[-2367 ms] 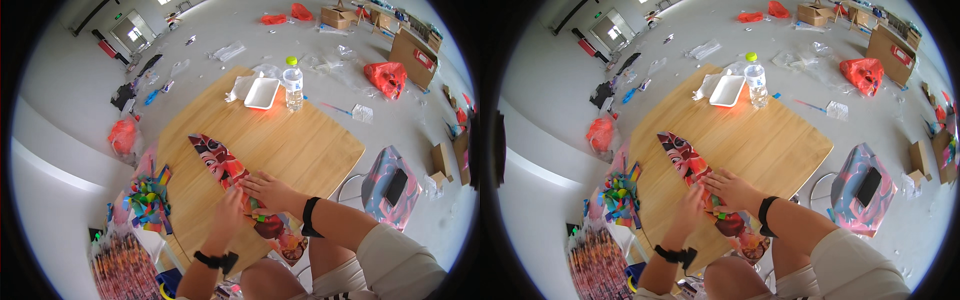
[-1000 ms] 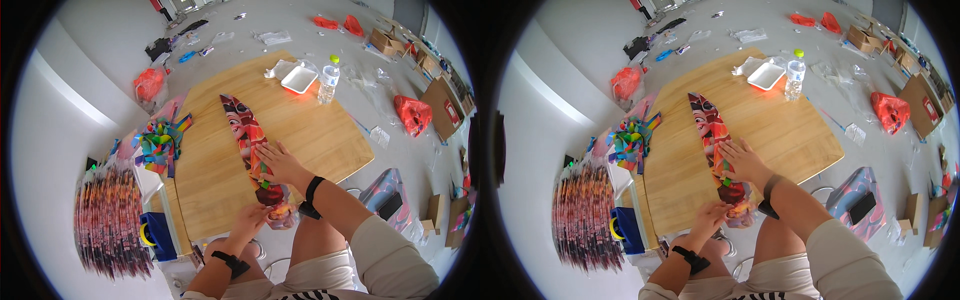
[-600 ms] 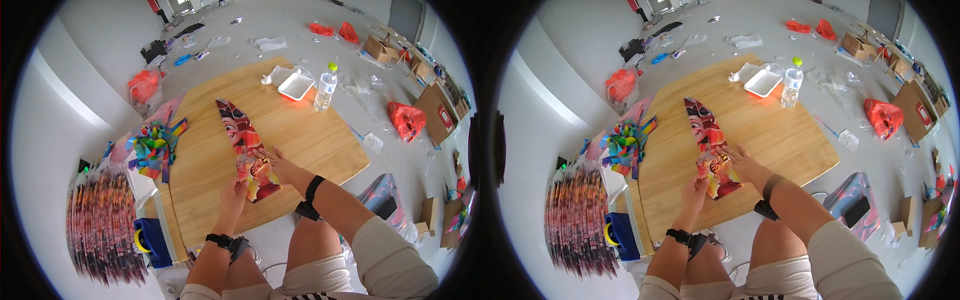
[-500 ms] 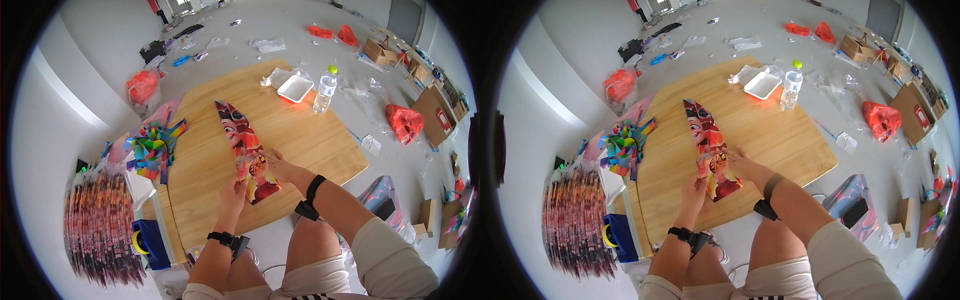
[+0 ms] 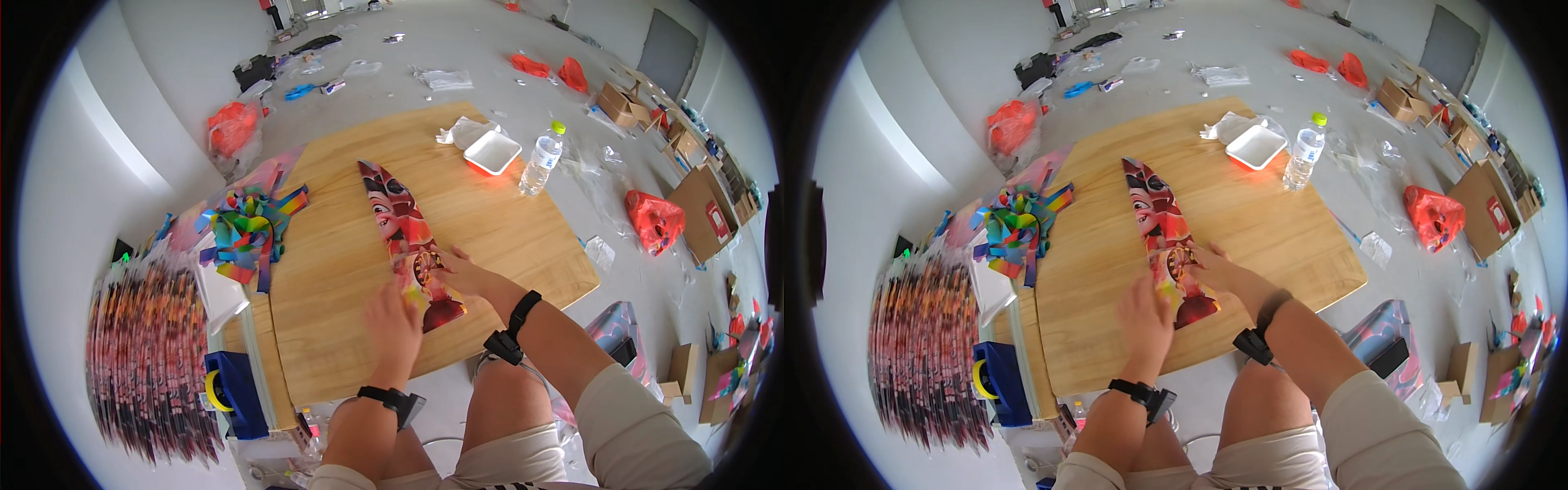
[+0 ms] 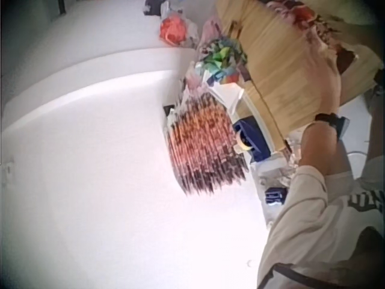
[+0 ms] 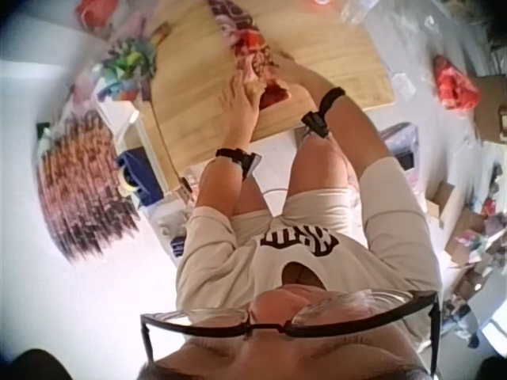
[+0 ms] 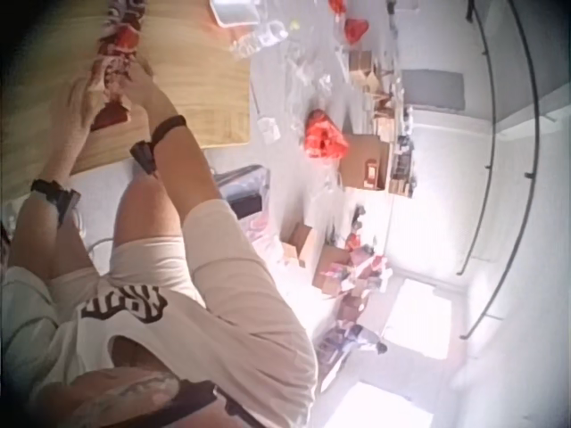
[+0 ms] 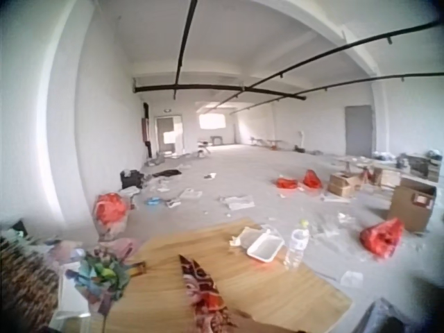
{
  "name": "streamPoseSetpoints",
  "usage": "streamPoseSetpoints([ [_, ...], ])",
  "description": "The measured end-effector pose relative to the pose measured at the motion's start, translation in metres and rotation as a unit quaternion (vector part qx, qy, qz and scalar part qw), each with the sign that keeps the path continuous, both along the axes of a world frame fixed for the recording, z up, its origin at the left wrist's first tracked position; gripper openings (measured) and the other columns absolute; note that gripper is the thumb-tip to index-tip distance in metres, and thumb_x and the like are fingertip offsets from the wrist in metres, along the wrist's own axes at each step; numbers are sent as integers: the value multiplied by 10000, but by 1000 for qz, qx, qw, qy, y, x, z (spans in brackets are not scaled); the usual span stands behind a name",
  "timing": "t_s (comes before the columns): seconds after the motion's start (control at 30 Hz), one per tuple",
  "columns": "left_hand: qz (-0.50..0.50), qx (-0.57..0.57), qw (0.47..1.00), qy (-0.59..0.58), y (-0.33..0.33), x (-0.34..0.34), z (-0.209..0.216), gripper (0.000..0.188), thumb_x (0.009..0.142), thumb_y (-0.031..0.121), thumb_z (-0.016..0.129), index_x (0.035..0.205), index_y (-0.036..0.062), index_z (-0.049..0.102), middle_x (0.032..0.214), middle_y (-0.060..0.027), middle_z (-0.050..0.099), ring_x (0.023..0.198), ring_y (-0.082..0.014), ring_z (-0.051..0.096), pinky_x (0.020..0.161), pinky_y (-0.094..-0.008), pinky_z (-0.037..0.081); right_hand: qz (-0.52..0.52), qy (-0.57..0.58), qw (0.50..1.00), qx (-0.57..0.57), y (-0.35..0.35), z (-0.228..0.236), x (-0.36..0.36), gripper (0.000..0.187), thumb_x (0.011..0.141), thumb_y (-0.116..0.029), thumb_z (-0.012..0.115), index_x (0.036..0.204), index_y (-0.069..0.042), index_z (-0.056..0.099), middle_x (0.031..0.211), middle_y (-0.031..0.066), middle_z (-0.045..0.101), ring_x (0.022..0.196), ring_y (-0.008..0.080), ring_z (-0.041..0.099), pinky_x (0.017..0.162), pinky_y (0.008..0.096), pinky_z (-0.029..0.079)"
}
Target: The recorder is folding a large cartoon-printed kite and placing it into a plastic sleeve.
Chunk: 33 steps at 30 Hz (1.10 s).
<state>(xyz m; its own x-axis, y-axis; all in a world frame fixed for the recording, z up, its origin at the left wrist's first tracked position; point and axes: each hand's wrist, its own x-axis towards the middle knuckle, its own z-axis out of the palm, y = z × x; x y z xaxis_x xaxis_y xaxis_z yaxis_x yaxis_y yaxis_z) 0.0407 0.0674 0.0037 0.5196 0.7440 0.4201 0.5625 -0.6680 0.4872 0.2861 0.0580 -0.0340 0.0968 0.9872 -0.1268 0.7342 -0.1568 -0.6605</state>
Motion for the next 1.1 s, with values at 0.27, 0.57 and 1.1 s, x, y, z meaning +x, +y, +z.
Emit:
streamPoseSetpoints([
  [0.27, -73, 32, 990, 117, -31, 10, 0, 863, 1028, 450, 618, 1638, -66, 292, 1734, -258, 242, 1614, -419, 232, 1293, -534, 248, -16, 9, 1000, 11, -1, 17, -17, 741, 1089, -489, 518, 1668, -69, 323, 1521, 153, 613, 1307, 213, 641, 1328, 429, 125],
  [0.57, -84, 26, 990, 109, -26, 13, -11, 873, 1037, 516, 568, 1635, -66, 311, 1726, -270, 260, 1616, -413, 230, 1304, -527, 220, 0, 32, 999, -16, -6, 33, -14, 667, 1124, -527, 426, 1628, -91, 427, 1660, 132, 472, 1575, 170, 362, 1330, 436, 50],
  [1.1, -86, 14, 991, 106, -26, 10, -9, 839, 1020, 517, 591, 1677, 73, 319, 1725, -221, 297, 1592, -460, 255, 1291, -578, 217, 47, 94, 994, -8, -2, 30, -4, 615, 1167, -500, 272, 1680, -165, 329, 1731, 74, 355, 1634, 230, 195, 1324, 436, 76],
])
